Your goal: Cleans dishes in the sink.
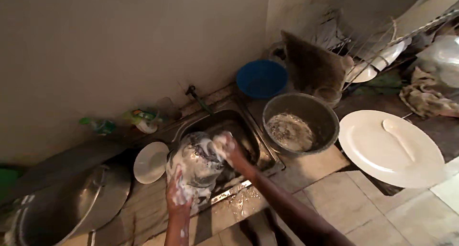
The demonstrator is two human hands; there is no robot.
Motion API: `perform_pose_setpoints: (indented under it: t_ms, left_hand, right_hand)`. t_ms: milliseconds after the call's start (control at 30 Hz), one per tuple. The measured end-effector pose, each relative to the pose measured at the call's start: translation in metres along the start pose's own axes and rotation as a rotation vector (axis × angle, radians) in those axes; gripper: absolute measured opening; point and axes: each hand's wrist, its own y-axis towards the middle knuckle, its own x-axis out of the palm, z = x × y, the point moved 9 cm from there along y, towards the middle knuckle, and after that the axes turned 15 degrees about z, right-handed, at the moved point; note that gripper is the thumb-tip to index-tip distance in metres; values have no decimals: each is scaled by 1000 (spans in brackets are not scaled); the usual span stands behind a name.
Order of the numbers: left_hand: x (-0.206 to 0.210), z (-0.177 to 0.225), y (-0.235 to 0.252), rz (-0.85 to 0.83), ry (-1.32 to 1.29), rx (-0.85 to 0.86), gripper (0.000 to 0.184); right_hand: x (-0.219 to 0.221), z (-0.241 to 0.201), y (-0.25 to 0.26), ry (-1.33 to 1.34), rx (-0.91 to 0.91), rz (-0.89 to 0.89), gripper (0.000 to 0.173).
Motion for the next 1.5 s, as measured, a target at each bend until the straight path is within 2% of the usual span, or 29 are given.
perform_pose_setpoints:
  t_ms: [100, 167, 233, 300, 333, 400, 467, 533, 600, 667, 800, 867, 933, 1000, 1033, 1133, 1200, 1300, 1367, 1433, 1500]
  left_hand:
    - [5, -6, -3, -26, 99, -29, 40]
    - [12, -7, -14, -45, 128, -48, 39]
    - [13, -3, -22, -41, 85, -20, 38]
    - [9, 9, -22, 5, 15, 36, 34]
    - [6, 14, -19, 15, 6, 60, 34]
    - [2, 9, -15, 14, 32, 67, 37]
    - [0, -5, -17, -5, 57, 22, 37]
    - [1, -7, -24, -16, 57, 22, 37]
    - [8, 10, -31, -14, 56, 90, 36]
    - [9, 27, -33, 18, 71, 158, 36]
    - [10, 28, -27, -17, 81, 145, 34]
    - [12, 28, -34, -43, 66, 124, 30]
    - [17, 27, -40, -33, 21, 104, 27]
    - [16, 29, -38, -9, -18, 109, 30]
    - [13, 29, -33, -4, -14, 128, 31]
    - [13, 20, -22, -71, 32, 116, 33]
    - [19, 23, -33, -76, 53, 88, 31]
    - [29, 36, -45, -84, 3, 84, 29]
    - [33, 43, -41, -33, 55, 114, 33]
    - [42, 45, -36, -28, 202, 129, 50]
    - [55, 53, -39, -50, 305, 140, 55]
  right_hand:
    - [2, -63, -32, -72, -177, -45, 60]
    - [16, -84, -11, -131, -212, -152, 53]
    - [22, -49, 24, -86, -20, -180, 48]
    - [5, -11, 27, 39, 99, -54, 50]
    - [-4, -1, 17, 79, 87, 7, 53]
    - [-17, -10, -12, 49, -40, 76, 57]
    - [-13, -46, -29, -6, -114, -14, 62]
    - [1, -67, -18, -38, -80, -143, 60]
    - [8, -49, 8, 0, -51, -154, 53]
    - [-1, -26, 9, 31, -63, -87, 54]
    - [-14, -64, -42, -44, -267, -66, 64]
    - [-12, -73, -27, 5, -195, -102, 59]
    - [-15, -46, 3, 45, -64, -65, 52]
    - [-24, -16, -3, 3, -40, -15, 56]
    - [-29, -16, -18, -47, -76, -4, 59]
    - [-33, -68, -54, -104, -229, -28, 61]
    - [-30, -88, -30, -50, -206, -58, 55]
    - [-33, -39, 11, 113, -19, 37, 47]
    - [-41, -17, -11, 68, -75, 124, 51]
    - [-50, -41, -43, -3, -201, 171, 56]
    - [-63, -70, -58, -24, -300, 178, 62]
